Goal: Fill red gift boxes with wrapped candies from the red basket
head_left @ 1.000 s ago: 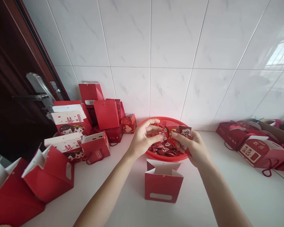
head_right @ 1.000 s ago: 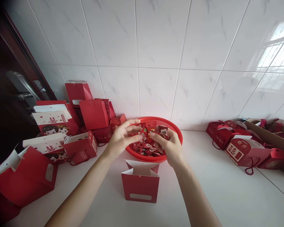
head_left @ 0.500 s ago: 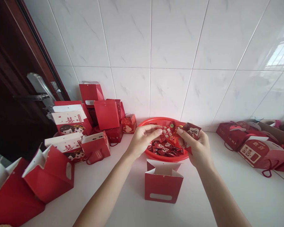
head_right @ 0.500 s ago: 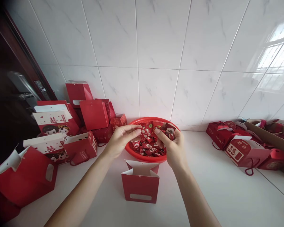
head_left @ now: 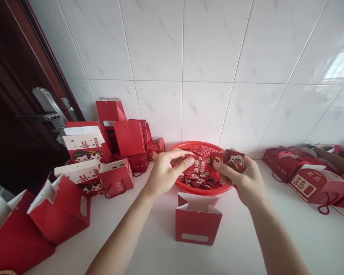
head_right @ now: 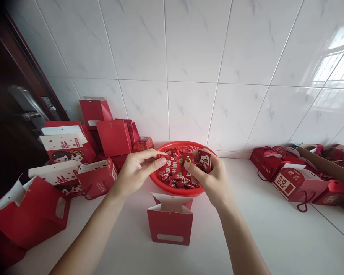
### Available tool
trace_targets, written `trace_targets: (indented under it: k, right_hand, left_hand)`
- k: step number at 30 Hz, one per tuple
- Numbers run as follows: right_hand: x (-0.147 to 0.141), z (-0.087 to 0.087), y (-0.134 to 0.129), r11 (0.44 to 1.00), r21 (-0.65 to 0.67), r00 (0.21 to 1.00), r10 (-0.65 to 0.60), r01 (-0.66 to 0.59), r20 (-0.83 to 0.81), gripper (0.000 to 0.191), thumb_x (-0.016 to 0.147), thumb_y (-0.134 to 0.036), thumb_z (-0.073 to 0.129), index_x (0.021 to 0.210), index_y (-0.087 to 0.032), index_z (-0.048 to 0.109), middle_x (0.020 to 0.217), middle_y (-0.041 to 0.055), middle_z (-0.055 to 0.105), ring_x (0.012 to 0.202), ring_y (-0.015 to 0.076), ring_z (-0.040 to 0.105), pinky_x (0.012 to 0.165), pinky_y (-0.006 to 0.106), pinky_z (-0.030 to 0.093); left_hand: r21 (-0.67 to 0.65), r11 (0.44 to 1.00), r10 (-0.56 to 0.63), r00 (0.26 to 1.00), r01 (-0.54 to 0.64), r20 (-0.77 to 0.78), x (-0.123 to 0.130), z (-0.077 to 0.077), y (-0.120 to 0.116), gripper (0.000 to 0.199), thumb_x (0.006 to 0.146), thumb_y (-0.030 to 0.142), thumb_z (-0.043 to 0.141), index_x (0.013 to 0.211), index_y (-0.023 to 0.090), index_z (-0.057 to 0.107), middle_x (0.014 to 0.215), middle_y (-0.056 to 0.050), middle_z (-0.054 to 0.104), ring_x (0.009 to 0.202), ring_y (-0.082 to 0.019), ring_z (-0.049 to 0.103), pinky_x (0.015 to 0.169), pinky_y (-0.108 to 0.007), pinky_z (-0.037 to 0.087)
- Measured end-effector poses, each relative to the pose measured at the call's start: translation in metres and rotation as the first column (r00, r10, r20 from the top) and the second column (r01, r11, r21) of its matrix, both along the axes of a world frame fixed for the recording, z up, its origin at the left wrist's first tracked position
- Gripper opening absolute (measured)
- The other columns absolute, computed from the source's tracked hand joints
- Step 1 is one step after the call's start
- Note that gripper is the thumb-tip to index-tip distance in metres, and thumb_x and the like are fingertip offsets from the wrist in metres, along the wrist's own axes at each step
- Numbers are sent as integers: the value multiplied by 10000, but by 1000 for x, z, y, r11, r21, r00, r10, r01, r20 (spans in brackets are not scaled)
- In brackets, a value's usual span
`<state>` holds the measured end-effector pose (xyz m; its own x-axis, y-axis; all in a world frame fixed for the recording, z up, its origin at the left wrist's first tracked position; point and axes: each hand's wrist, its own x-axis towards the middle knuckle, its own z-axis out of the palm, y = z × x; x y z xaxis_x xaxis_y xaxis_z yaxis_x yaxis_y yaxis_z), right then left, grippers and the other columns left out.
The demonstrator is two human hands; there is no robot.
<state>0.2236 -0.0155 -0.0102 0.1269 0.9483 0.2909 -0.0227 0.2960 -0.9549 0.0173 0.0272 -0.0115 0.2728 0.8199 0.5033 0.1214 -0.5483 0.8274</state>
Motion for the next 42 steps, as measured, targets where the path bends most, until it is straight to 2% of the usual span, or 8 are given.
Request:
trace_targets:
  k: [13, 19, 24, 28, 31, 34, 38, 42]
  right_hand:
    - [6, 9, -12, 977, -28, 977, 212, -212, -2, 328, 748, -387, 826, 654, -190, 581, 479, -61, 429, 460, 85, 368, 457, 257, 234]
    - [4, 8, -12, 972, -37, 969, 236, -234, 78, 288, 716, -395, 864, 722, -168, 687, 505, -45, 489, 478, 94, 404, 463, 259, 305]
    - [5, 9, -10, 988, -20, 984, 156, -155, 85, 293, 682, -407, 880, 789, -159, 764, 492, -59, 428, 476, 88, 354, 447, 255, 308]
    - [18, 12, -12, 995, 14, 983, 92, -96, 161, 301, 684, -420, 864, 794, -153, 781, 493, -38, 446, 470, 96, 361, 422, 254, 308]
    - [25, 16, -19, 995, 29, 955, 82, -94, 285, 279, 695, -416, 853, 814, -171, 790, 530, -13, 521, 487, 109, 405, 430, 254, 338]
    - [22, 21, -25, 984, 61, 880, 122, -168, 460, 194, 735, -371, 826, 808, -194, 790, 614, 10, 601, 538, 127, 460, 463, 254, 370]
    - [12, 19, -27, 965, 47, 799, 184, -256, 573, 81, 773, -289, 765, 776, -208, 759, 626, -4, 602, 525, 114, 445, 455, 238, 350]
    - [4, 13, -23, 971, 45, 797, 165, -234, 581, 73, 782, -262, 726, 732, -211, 712, 625, -11, 586, 514, 111, 425, 443, 235, 326]
  left_hand:
    - [108, 992, 62, 998, -64, 16, -5, 0, -4, 226, 910, 338, 706, 1106, 225, 709, 854, -8, 700, 800, -153, 670, 747, -258, 549]
    - [169, 985, 22, 1000, -21, -4, 0, 1, -11, 152, 945, 338, 653, 900, 202, 703, 895, -29, 716, 839, -168, 667, 794, -279, 545]
    - [139, 983, -86, 972, 118, -219, -13, 12, -21, 157, 966, 310, 611, 973, 230, 745, 1021, -57, 730, 1102, -231, 648, 965, -339, 505]
    - [-8, 954, -260, 814, 300, -520, -32, 25, -32, 155, 928, 318, 656, 929, 268, 803, 1217, -66, 694, 1298, -297, 557, 1028, -376, 468]
    - [-92, 942, -306, 711, 323, -633, -35, 28, -37, 194, 937, 331, 635, 959, 277, 820, 1204, -70, 699, 1165, -284, 639, 915, -340, 500]
    - [-104, 953, -274, 664, 285, -695, -29, 21, -32, 212, 936, 311, 619, 897, 248, 817, 1010, -64, 733, 885, -234, 693, 771, -307, 493]
    - [-137, 958, -276, 672, 253, -687, -23, 11, -17, 147, 868, 271, 680, 943, 242, 803, 956, -38, 758, 807, -215, 682, 685, -266, 465]
    - [-187, 952, -306, 724, 243, -618, -24, 8, -9, 255, 773, 277, 764, 1026, 284, 795, 987, 2, 775, 774, -193, 681, 648, -240, 471]
